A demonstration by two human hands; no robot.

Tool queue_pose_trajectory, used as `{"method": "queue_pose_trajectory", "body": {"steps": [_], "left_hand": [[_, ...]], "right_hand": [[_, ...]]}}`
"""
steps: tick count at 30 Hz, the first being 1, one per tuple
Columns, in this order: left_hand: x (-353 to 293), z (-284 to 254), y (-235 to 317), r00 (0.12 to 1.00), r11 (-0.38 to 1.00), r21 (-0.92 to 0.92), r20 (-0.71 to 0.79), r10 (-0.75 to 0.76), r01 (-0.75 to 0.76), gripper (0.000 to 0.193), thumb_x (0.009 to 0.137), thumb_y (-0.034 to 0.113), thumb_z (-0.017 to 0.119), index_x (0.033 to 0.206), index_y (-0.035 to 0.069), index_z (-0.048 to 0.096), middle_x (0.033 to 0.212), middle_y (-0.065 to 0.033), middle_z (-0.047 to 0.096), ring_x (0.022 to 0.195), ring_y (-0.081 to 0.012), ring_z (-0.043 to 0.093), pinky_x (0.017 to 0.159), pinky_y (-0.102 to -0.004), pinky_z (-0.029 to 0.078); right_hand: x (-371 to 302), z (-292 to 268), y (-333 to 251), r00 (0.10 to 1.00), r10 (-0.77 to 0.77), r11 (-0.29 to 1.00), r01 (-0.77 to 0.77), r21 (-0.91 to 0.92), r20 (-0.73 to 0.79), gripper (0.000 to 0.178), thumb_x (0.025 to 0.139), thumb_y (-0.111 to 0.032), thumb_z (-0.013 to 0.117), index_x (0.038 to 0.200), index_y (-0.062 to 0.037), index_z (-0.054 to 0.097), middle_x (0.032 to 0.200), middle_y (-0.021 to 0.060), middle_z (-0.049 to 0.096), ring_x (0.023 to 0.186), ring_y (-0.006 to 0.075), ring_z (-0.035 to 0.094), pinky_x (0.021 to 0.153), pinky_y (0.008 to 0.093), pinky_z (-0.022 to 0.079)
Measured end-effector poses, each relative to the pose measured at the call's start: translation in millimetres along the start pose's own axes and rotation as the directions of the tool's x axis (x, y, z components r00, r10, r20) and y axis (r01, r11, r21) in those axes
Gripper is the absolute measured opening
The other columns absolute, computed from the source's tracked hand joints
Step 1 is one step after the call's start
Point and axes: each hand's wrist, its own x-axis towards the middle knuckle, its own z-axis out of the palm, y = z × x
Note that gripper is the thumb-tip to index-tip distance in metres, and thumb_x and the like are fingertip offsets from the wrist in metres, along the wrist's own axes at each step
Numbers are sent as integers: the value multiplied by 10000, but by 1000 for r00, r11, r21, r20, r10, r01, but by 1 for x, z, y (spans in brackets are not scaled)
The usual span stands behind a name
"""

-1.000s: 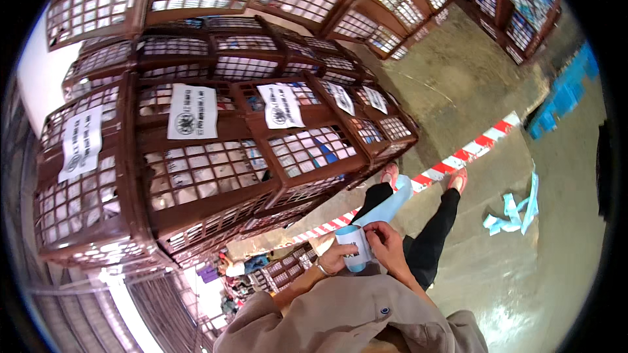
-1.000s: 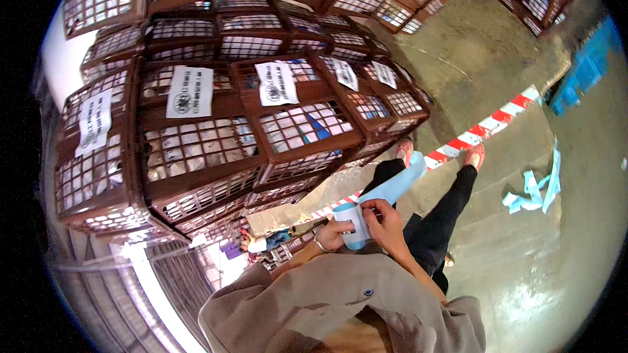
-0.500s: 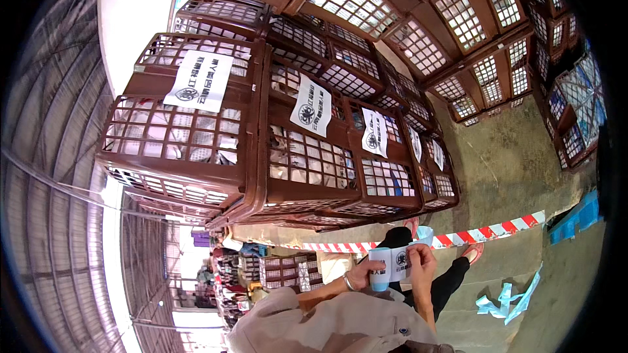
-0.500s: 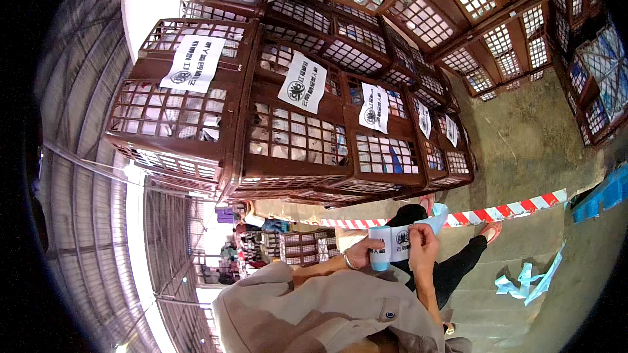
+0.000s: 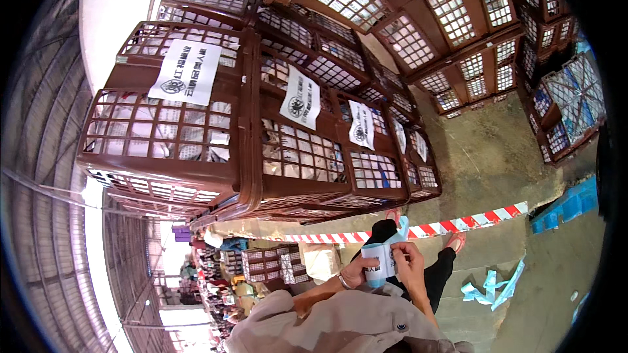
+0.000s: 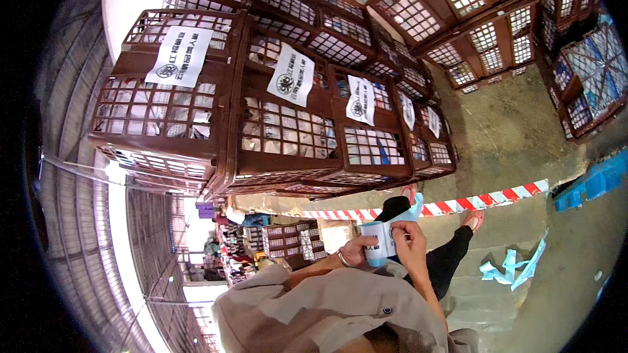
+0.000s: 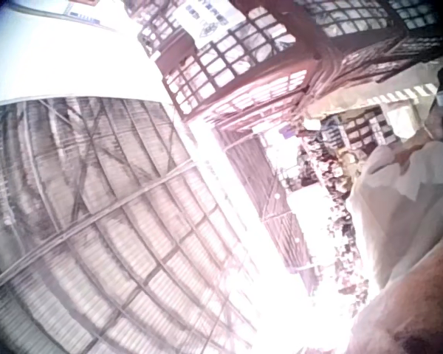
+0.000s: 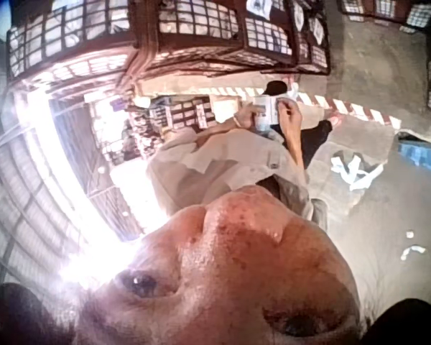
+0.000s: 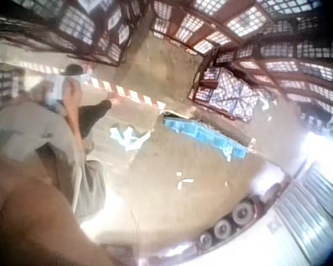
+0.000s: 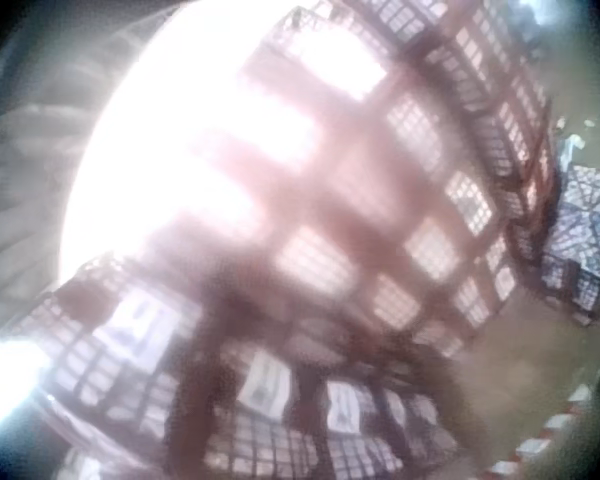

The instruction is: The person tears off individual labels from a roll and sticks them onto the sides of stacked brown plastic crates. They repeat this process for several crates in a warehouse aisle.

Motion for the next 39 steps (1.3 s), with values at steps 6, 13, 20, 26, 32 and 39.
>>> {"method": "queue_pose_trajectory", "body": {"steps": [6,13,20,26,32,39], "left_hand": [[4,-4,-12,1000,1000,-26,-19,-8,8,483,727,127,595,1189,31,490,1079,-82,587,985,-217,580,874,-357,465],[1,5,-16,996,999,-52,-86,-21,17,558,756,189,546,1266,10,411,1185,-130,540,1074,-259,535,936,-401,419],[-24,-5,-15,986,996,-73,-165,35,-47,573,758,202,554,1275,17,392,1190,-139,532,1083,-293,525,962,-430,405],[-41,-28,-11,989,996,-77,-144,36,-47,590,751,237,563,1267,6,393,1177,-145,534,1050,-278,542,920,-407,441],[-50,-60,-7,986,985,-41,10,165,-165,612,818,312,537,1308,-1,348,1229,-147,496,1092,-248,515,939,-358,410],[-53,-130,-20,959,912,-304,-15,284,-275,499,843,369,582,1202,40,470,1104,-90,572,980,-225,558,862,-384,452]], "right_hand": [[-7,-9,-9,973,-214,950,228,-213,87,191,784,-44,582,971,-6,589,906,106,560,805,180,555,698,271,445],[-14,-9,12,981,-57,945,113,-308,187,338,801,-72,556,1133,-26,516,974,114,575,817,181,581,690,283,470],[1,-7,17,854,-242,804,442,-398,460,691,699,-266,607,1311,-41,377,1290,192,432,1224,371,361,1018,461,255],[9,10,34,816,-16,788,366,-495,577,605,667,-375,701,1140,-27,555,1093,160,588,1024,297,540,942,387,366],[17,44,1,731,309,815,127,-566,608,726,641,-513,709,1163,-46,518,1014,154,619,950,288,588,837,363,449],[28,109,16,755,300,619,312,-721,584,807,600,-677,624,1097,-46,547,961,195,626,883,348,604,781,402,465]]}}
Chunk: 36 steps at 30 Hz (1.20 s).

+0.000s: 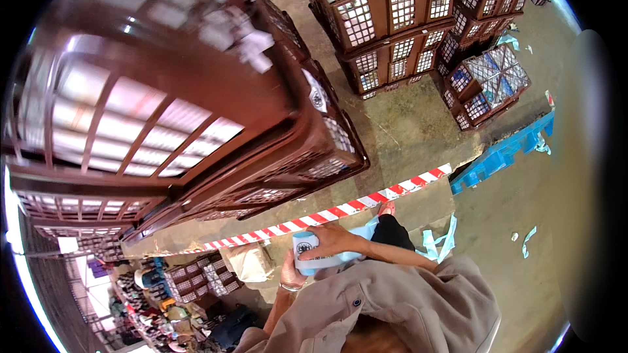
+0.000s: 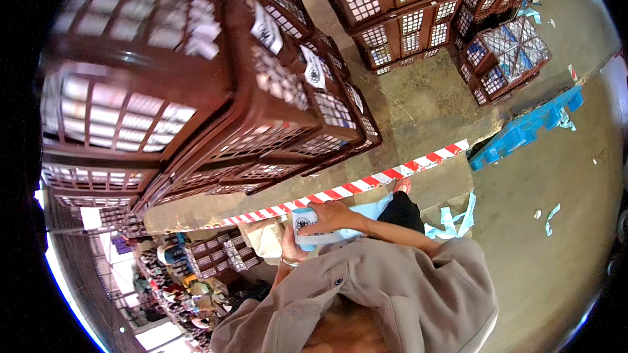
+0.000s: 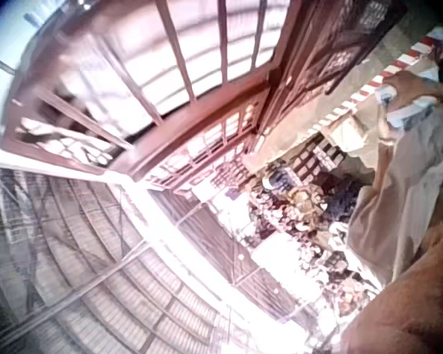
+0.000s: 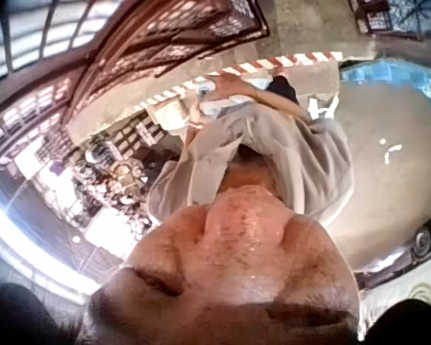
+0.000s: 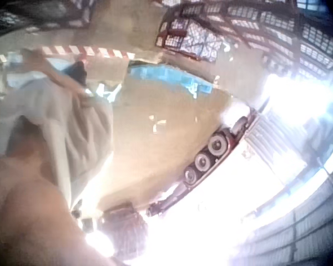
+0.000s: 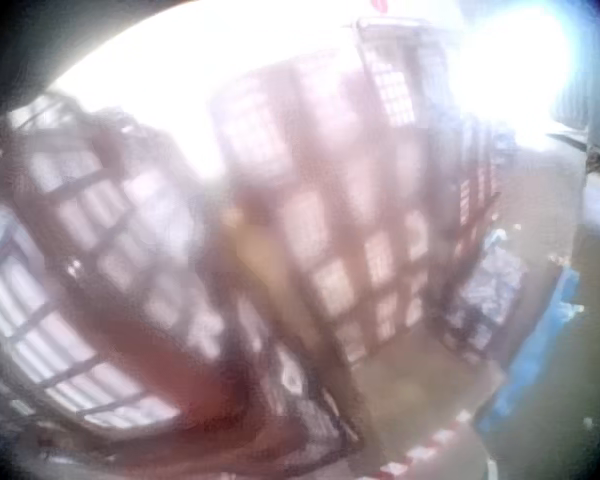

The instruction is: The person tears off individual labels from a roll and sticks them onto the sides of stacked brown plastic crates. They repeat this process for several crates in a warehouse aisle.

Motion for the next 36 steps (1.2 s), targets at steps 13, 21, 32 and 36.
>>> {"method": "queue_pose_trajectory", "body": {"steps": [13,21,32,36], "left_hand": [[-58,-135,88,947,935,-149,-62,314,-320,488,934,424,360,1260,72,448,1192,-88,554,1059,-262,544,904,-418,425],[-82,-220,171,869,826,-413,141,474,-383,486,943,461,296,1214,109,493,1104,-50,591,945,-195,576,800,-386,472],[-94,-268,288,757,716,-249,-169,631,-653,441,879,325,532,1210,40,472,1111,-56,575,983,-194,556,847,-339,446],[-95,-268,340,753,631,-471,-117,648,-617,516,933,425,334,1273,45,417,1227,-96,516,1127,-250,495,949,-409,384]], "right_hand": [[149,110,-91,886,-124,990,77,121,447,609,666,-366,722,1124,-1,556,967,139,644,904,222,605,776,332,471],[261,191,-142,906,-80,969,-27,245,416,321,706,-152,742,984,-22,650,879,49,658,798,123,575,735,282,461],[390,228,-242,879,-63,983,-28,182,473,346,703,-240,722,923,14,640,821,39,634,729,105,564,648,254,438],[432,224,-272,802,-165,972,34,232,573,353,716,-252,716,954,-3,639,834,33,627,792,105,557,695,249,435]]}}
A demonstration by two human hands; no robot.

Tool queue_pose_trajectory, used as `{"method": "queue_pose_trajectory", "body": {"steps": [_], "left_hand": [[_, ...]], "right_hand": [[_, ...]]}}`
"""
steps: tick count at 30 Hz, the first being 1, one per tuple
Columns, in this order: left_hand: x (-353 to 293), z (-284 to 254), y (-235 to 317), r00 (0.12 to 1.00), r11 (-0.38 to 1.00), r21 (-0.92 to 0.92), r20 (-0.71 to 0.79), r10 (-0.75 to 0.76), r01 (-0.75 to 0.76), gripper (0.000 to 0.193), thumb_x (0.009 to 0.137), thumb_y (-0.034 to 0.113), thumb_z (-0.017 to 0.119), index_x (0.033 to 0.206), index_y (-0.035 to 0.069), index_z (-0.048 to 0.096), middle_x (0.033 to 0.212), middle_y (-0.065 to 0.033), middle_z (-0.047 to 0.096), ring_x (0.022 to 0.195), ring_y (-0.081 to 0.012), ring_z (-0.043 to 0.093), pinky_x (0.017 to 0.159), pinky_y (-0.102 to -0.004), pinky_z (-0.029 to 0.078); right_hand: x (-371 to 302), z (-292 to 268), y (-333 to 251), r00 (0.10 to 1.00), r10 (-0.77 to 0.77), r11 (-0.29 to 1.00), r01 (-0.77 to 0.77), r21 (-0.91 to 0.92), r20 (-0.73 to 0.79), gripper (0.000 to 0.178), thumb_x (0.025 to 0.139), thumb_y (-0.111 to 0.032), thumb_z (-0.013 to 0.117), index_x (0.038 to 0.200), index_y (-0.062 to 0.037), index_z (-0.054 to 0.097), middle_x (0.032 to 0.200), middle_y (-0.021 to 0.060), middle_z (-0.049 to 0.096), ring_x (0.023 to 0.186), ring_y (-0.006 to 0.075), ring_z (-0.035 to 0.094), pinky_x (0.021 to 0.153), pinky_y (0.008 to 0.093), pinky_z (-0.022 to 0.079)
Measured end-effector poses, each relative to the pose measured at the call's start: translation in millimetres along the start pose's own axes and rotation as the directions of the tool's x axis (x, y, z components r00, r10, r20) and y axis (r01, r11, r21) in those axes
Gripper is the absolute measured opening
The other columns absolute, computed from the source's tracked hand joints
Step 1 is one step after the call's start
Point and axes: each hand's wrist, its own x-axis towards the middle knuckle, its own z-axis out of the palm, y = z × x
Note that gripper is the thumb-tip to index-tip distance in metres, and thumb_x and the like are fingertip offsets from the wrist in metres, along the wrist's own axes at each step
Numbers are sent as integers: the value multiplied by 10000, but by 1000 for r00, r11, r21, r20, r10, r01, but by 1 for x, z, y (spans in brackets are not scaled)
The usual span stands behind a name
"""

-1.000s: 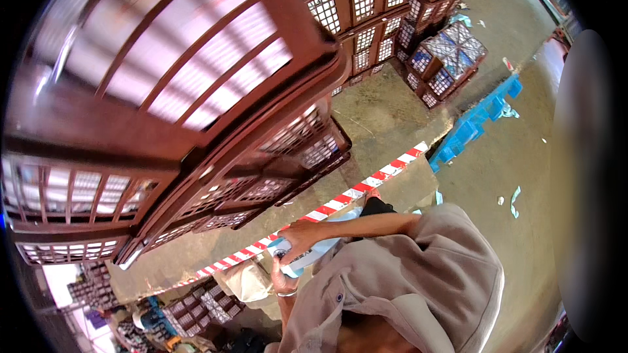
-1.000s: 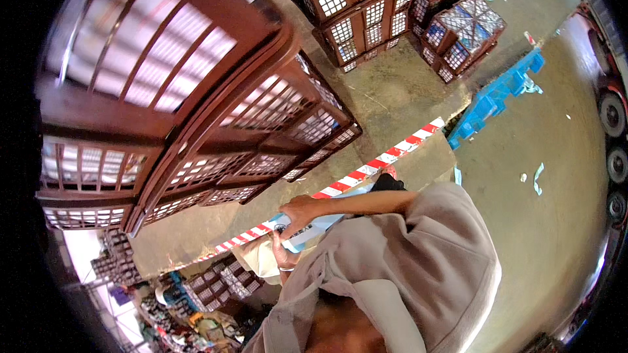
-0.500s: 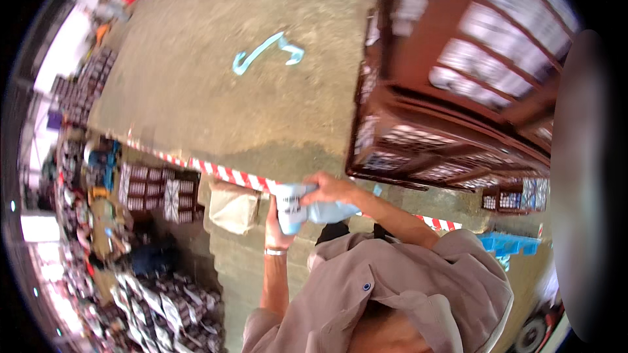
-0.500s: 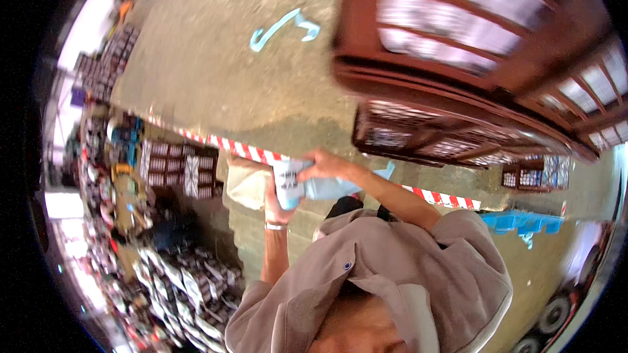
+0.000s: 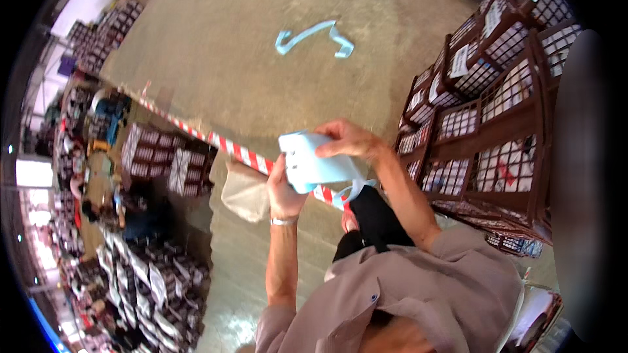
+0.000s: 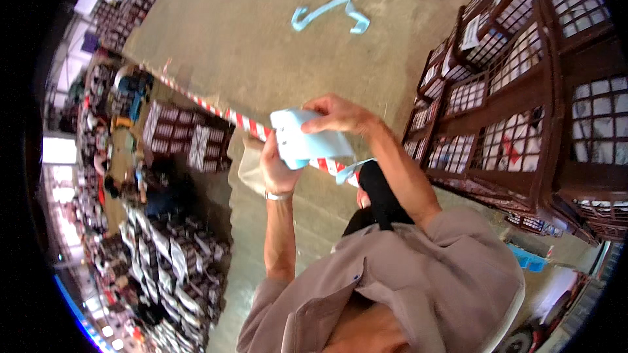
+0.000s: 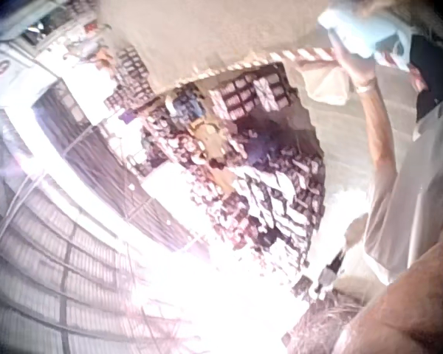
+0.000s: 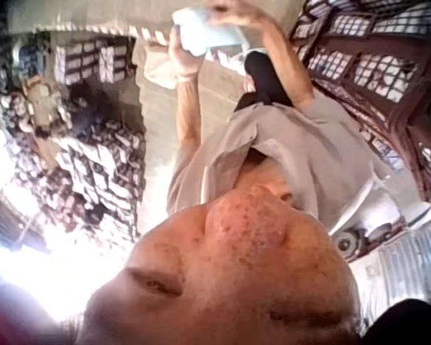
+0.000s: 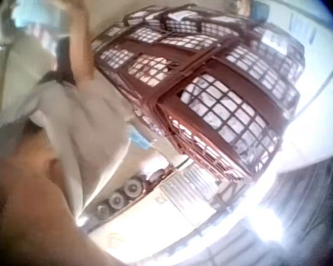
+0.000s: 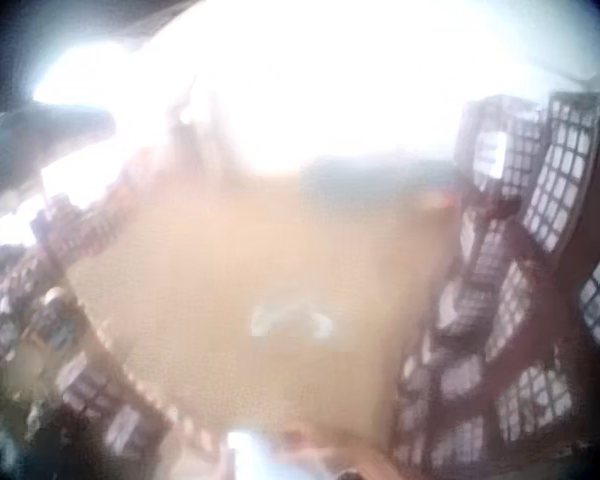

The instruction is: The person tears off individual labels from a roll and sticks them onto the sides of stacked brown plastic crates. They repeat this process for several crates in a warehouse aisle.

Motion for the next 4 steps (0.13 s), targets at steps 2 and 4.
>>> {"method": "queue_pose_trajectory", "body": {"steps": [2,4], "left_hand": [[12,12,7,996,997,6,44,83,-83,609,911,478,370,1342,50,325,1323,-126,422,1219,-289,413,1036,-425,310],[40,13,15,980,887,420,130,148,-190,778,820,537,522,1395,98,237,1386,-108,350,1282,-285,333,1073,-467,242]], "right_hand": [[22,-2,-14,997,-62,983,55,-178,-34,379,719,-241,721,992,5,627,873,43,630,817,120,558,747,257,428],[41,-18,-19,989,-136,962,118,-245,-57,394,720,-234,728,1006,13,615,908,39,629,842,122,559,775,257,424]]}}
